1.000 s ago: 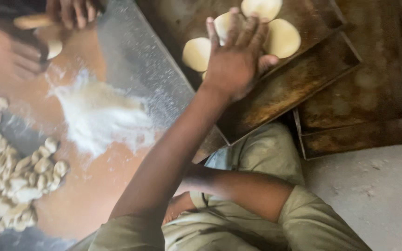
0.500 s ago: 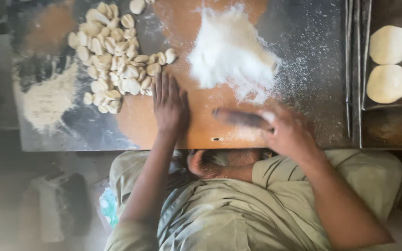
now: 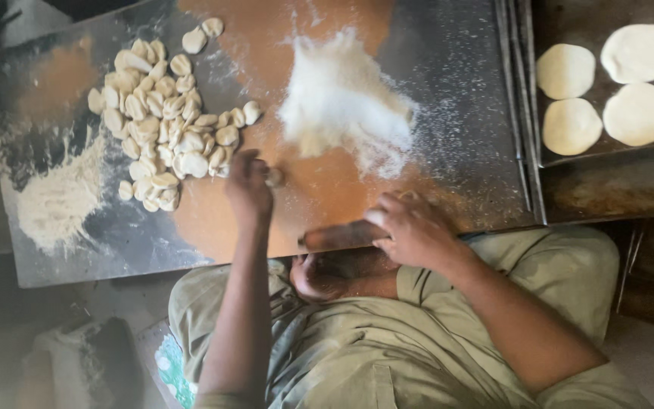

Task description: The person rolls small dough balls into flat circular discs using a wooden rolling pin on a floured metal surface. They repeatedly dip each piece in flour, roll it, and place the finished discs onto a nearby tray.

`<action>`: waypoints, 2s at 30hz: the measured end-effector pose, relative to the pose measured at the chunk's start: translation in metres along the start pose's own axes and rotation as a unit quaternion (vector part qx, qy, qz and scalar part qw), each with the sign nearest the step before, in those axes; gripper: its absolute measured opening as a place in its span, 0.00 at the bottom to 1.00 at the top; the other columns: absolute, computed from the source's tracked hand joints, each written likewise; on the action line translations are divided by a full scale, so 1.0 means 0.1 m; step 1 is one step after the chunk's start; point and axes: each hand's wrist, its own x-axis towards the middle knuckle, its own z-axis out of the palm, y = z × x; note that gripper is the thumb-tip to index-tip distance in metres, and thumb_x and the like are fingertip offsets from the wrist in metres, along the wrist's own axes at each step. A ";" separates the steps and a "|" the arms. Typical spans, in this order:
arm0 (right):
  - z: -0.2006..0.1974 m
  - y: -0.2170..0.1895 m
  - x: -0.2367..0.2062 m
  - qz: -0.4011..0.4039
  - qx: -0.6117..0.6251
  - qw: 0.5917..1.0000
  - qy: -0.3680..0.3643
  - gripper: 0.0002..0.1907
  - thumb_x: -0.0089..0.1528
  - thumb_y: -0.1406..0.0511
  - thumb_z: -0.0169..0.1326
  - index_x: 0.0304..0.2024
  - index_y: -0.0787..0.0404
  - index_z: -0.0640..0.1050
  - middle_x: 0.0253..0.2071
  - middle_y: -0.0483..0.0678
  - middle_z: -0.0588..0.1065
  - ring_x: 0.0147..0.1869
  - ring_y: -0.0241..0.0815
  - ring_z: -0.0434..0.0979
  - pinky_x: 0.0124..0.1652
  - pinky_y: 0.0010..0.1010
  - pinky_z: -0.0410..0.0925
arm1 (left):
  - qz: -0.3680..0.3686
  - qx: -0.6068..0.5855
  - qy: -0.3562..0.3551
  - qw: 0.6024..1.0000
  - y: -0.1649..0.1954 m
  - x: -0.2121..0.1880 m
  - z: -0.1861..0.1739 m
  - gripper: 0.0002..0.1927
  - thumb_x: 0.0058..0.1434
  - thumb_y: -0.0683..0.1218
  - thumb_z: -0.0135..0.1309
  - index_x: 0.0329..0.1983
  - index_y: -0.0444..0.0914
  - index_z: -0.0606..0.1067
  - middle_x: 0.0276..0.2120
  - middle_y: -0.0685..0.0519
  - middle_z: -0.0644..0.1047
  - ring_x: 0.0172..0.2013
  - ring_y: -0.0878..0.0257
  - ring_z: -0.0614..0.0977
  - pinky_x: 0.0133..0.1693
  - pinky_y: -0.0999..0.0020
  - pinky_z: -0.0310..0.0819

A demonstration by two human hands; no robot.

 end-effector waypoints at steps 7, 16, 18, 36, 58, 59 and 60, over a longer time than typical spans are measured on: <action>-0.17 0.10 -0.15 -0.030 0.016 0.999 0.011 0.22 0.49 0.65 0.66 0.46 0.55 0.80 0.47 0.50 0.73 0.57 0.53 0.73 0.56 0.49 0.66 | 0.094 0.193 -0.017 0.977 0.21 -0.02 -0.01 0.11 0.64 0.36 0.54 0.48 0.36 0.80 0.43 0.44 0.82 0.43 0.48 0.84 0.47 0.57 0.77; -0.02 0.27 -0.15 -0.073 0.014 0.996 0.042 0.20 0.48 0.69 0.62 0.45 0.56 0.80 0.47 0.51 0.74 0.54 0.54 0.76 0.55 0.50 0.65 | 0.092 0.246 -0.127 0.956 0.46 -0.21 0.19 0.04 0.59 0.40 0.60 0.36 0.37 0.77 0.40 0.44 0.81 0.44 0.47 0.82 0.46 0.53 0.76; -0.01 0.29 -0.17 -0.070 0.016 0.997 0.029 0.21 0.49 0.68 0.62 0.46 0.56 0.80 0.46 0.51 0.74 0.54 0.53 0.76 0.56 0.50 0.65 | 0.063 0.209 -0.113 0.969 0.59 -0.26 0.33 0.04 0.64 0.41 0.58 0.40 0.36 0.76 0.41 0.44 0.81 0.46 0.48 0.83 0.47 0.55 0.78; -0.25 0.24 -0.01 -0.110 0.030 0.993 0.004 0.22 0.44 0.68 0.65 0.42 0.57 0.81 0.51 0.49 0.75 0.56 0.51 0.74 0.56 0.47 0.64 | 0.365 0.214 -0.396 0.815 0.87 -0.25 0.68 0.31 0.75 0.58 0.34 0.75 0.37 0.59 0.74 0.43 0.62 0.76 0.47 0.57 0.74 0.42 0.39; 0.11 0.40 0.18 -0.002 0.011 0.987 0.161 0.26 0.56 0.54 0.65 0.48 0.65 0.78 0.50 0.59 0.75 0.54 0.56 0.77 0.53 0.47 0.69 | 0.278 0.248 -0.002 0.928 0.72 -0.38 0.72 0.11 0.72 0.45 0.50 0.53 0.37 0.76 0.54 0.46 0.78 0.62 0.45 0.74 0.67 0.45 0.59; 0.14 0.33 0.12 -0.026 -0.033 0.984 0.175 0.27 0.53 0.54 0.66 0.47 0.65 0.78 0.50 0.60 0.74 0.54 0.57 0.77 0.52 0.49 0.69 | 0.266 0.251 -0.011 0.931 0.73 -0.50 0.64 0.10 0.71 0.44 0.52 0.52 0.37 0.76 0.53 0.47 0.78 0.59 0.46 0.75 0.64 0.45 0.62; 0.13 0.29 0.06 -0.014 -0.027 0.988 0.154 0.27 0.51 0.56 0.67 0.47 0.65 0.78 0.50 0.60 0.74 0.53 0.57 0.77 0.50 0.49 0.69 | 0.252 0.260 -0.044 0.931 0.74 -0.61 0.61 0.11 0.65 0.43 0.53 0.51 0.41 0.78 0.53 0.47 0.78 0.58 0.45 0.75 0.60 0.46 0.62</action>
